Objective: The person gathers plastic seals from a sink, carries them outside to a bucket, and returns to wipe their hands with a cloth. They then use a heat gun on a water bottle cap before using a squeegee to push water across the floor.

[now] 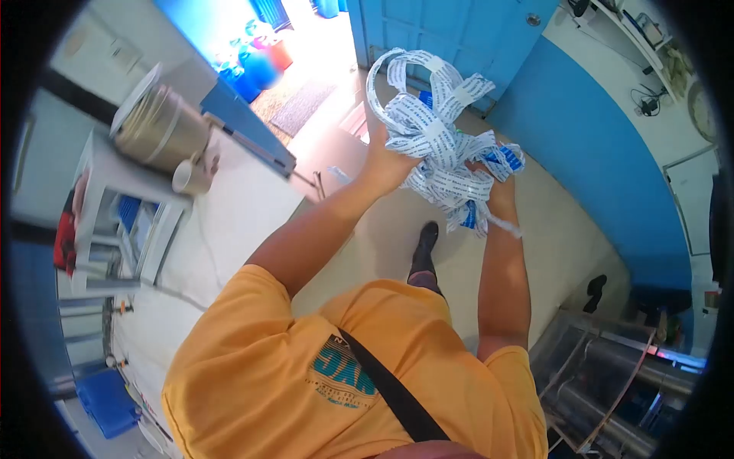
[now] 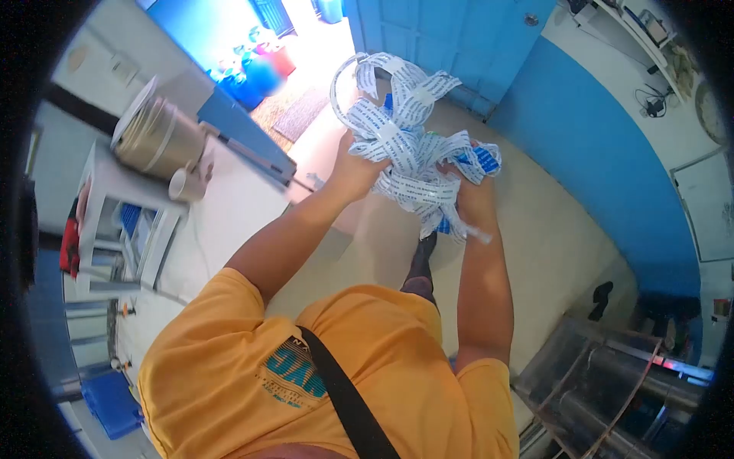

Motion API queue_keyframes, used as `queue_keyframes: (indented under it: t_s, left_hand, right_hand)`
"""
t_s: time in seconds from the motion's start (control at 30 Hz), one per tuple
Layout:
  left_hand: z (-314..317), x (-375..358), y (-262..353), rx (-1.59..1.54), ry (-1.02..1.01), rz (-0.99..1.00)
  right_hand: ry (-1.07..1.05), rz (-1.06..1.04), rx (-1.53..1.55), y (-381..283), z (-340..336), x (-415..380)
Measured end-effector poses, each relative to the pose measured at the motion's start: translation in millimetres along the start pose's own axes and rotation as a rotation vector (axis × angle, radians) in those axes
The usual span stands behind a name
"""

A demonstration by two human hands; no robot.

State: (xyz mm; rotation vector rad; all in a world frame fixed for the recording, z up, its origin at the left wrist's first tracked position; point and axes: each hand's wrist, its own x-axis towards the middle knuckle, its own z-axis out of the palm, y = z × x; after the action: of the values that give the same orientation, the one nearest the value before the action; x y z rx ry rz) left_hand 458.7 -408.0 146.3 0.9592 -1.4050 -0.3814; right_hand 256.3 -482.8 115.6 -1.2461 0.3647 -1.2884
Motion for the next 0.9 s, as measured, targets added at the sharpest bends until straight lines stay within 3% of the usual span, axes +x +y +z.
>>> queue_keyframes:
  t_s: [0.03, 0.07, 0.13, 0.17, 0.27, 0.33, 0.4, 0.43, 0.47, 0.57, 0.6, 0.63, 0.67, 0.7, 0.73, 0.87, 0.9]
  left_hand:
    - [27.2, 24.9, -66.9, 0.008, -0.015, 0.010]
    - [46.0, 29.9, -116.1, -0.006, -0.015, 0.014]
    - [45.9, 20.7, -118.4, -0.019, 0.002, 0.025]
    - [44.8, 13.0, -106.8, 0.007, 0.036, 0.030]
    - [50.7, -0.8, -90.8, 0.089, 0.075, -0.006]
    - [56.7, -24.5, -58.0, 0.226, 0.136, -0.087]
    - [66.5, -57.8, -22.4, 0.289, 0.264, -0.150]
    - [66.0, -40.4, -64.5, 0.300, 0.220, -0.207]
    - [67.0, -28.0, -104.9, 0.313, 0.174, -0.264]
    - [68.9, -39.0, -120.1, 0.364, 0.202, -0.301]
    - [66.5, -40.9, -128.8, 0.327, 0.219, -0.158]
    - [67.6, -31.8, -135.3, 0.338, 0.152, -0.144]
    - [49.0, -24.8, -180.5, 0.348, 0.086, -0.129]
    - [51.2, -24.4, -182.1, 0.532, 0.052, -0.018]
    - [53.0, -18.0, -172.5, 0.424, 0.066, -0.061]
    - [63.2, -3.7, -141.8, 0.207, 0.023, -0.064]
    - [62.9, 4.9, -140.2, 0.296, -0.028, -0.029]
  right_hand:
    - [-0.006, -0.155, -0.108, 47.7, -39.6, 40.2]
    - [0.017, -0.060, -0.012, 82.7, -73.6, 52.0]
    - [0.033, 0.026, 0.088, 108.4, -91.8, 60.2]
    - [-0.031, -0.198, -0.200, 124.1, -96.8, 63.2]
    - [-0.037, -0.129, -0.190, 117.6, -91.1, 61.2]
    - [-0.321, -0.097, 0.186, 117.2, -90.6, 60.9]
    - [-0.384, -0.114, 0.252, 99.0, -80.7, 43.6]
    - [-0.267, -0.081, 0.254, 151.6, -107.1, 71.2]
    - [-0.261, -0.041, 0.273, 158.0, -105.4, 68.1]
    - [-0.297, -0.176, 0.274, 156.2, -110.7, 66.9]
    - [-0.333, -0.262, 0.194, 151.6, -112.3, 71.3]
    - [-0.359, -0.293, -0.017, 146.1, -114.6, 75.5]
    - [-0.202, -0.219, 0.064, 205.1, -123.5, 82.9]
    - [-0.204, -0.124, 0.222, 207.5, -125.6, 77.6]
    - [-0.208, -0.051, 0.362, 195.1, -121.9, 74.6]
    - [-0.215, 0.001, 0.307, 162.0, -118.3, 72.0]
    - [-0.167, 0.016, 0.342, 165.1, -118.1, 69.7]
